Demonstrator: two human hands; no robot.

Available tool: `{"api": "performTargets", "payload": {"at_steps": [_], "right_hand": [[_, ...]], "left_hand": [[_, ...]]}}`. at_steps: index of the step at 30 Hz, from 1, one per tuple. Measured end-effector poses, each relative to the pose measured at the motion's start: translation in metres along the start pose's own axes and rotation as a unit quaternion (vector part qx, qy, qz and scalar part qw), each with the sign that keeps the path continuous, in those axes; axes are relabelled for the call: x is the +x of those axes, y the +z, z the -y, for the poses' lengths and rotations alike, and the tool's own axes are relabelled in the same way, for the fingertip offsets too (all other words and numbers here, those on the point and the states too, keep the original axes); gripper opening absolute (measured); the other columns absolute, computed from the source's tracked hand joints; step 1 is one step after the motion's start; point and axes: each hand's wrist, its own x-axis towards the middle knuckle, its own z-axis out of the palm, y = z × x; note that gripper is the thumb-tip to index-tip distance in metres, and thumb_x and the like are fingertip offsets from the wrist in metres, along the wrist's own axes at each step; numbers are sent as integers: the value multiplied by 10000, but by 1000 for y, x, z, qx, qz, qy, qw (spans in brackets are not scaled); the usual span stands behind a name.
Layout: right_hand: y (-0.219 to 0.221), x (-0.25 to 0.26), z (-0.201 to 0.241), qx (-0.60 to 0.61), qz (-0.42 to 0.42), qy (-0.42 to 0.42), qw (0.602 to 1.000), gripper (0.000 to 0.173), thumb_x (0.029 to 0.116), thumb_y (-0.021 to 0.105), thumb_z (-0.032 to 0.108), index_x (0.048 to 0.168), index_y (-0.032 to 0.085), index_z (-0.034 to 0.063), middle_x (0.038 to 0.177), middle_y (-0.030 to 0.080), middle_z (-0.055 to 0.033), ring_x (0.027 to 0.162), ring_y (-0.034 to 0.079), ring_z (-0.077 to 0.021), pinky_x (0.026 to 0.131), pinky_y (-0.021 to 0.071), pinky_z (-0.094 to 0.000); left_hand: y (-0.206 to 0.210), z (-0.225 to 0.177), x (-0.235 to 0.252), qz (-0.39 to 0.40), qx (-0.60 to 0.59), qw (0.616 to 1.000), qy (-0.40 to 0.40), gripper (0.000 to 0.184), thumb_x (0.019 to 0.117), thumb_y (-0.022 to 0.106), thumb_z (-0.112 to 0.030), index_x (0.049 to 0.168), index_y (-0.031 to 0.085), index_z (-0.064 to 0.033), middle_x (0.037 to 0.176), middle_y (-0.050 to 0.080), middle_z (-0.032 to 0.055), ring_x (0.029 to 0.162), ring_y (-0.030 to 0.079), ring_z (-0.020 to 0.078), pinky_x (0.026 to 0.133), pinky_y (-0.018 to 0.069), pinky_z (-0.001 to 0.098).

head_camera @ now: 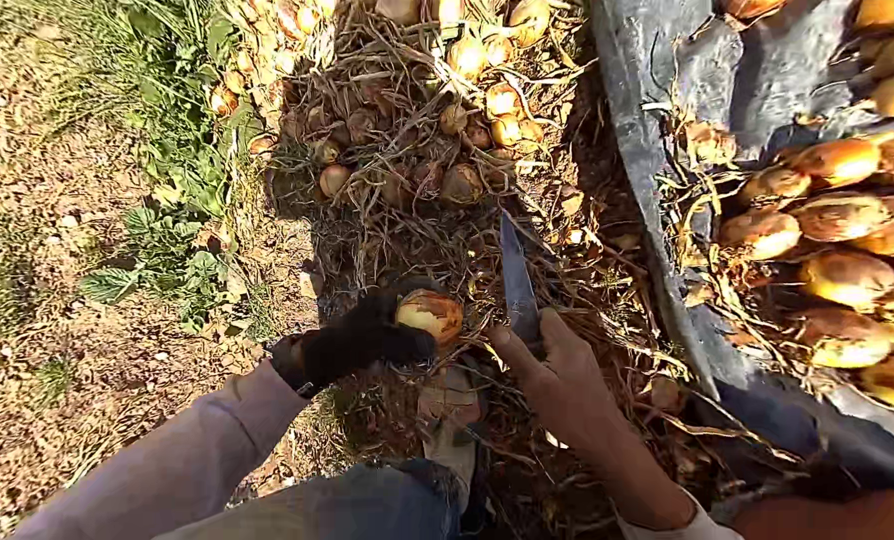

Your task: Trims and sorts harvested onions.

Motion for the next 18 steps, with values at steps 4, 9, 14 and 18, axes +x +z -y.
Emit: {"api": "performTargets", "payload": {"at_steps": [4,9,14,18], "right_hand": [[2,7,6,139,85,-50,985,471,1034,416,613,1034,616,187,639,527,0,461,494,-130,391,435,-295],[-3,19,-19,237,210,30,948,463,1008,464,643,925,623,217,581,403,6,420,382,-105,376,373,-250],[6,50,-31,69,54,122,989,647,804,701,714,1106,625,147,706,598,-22,590,595,-179,531,529,-419],[-4,58,-18,169,-36,4,985,767,753,812,646,1225,653,62,943,742,-3,887,719,-93,802,627,-372]], "left_hand": [[30,-15,8,117,-40,992,17,672,749,855,-256,1357,575,-189,1100,717,36,880,717,120,684,623,263],[-8,20,75,-57,375,875,301,792,733,795,-639,1346,587,-182,1130,644,-67,938,619,1,732,561,233],[6,-74,60,-30,255,963,84,757,830,812,-448,1475,502,-200,1229,685,-25,998,707,98,808,654,315],[-28,-17,60,-82,435,897,20,415,978,669,-317,1224,667,17,1109,713,201,993,708,323,862,585,522]]}}
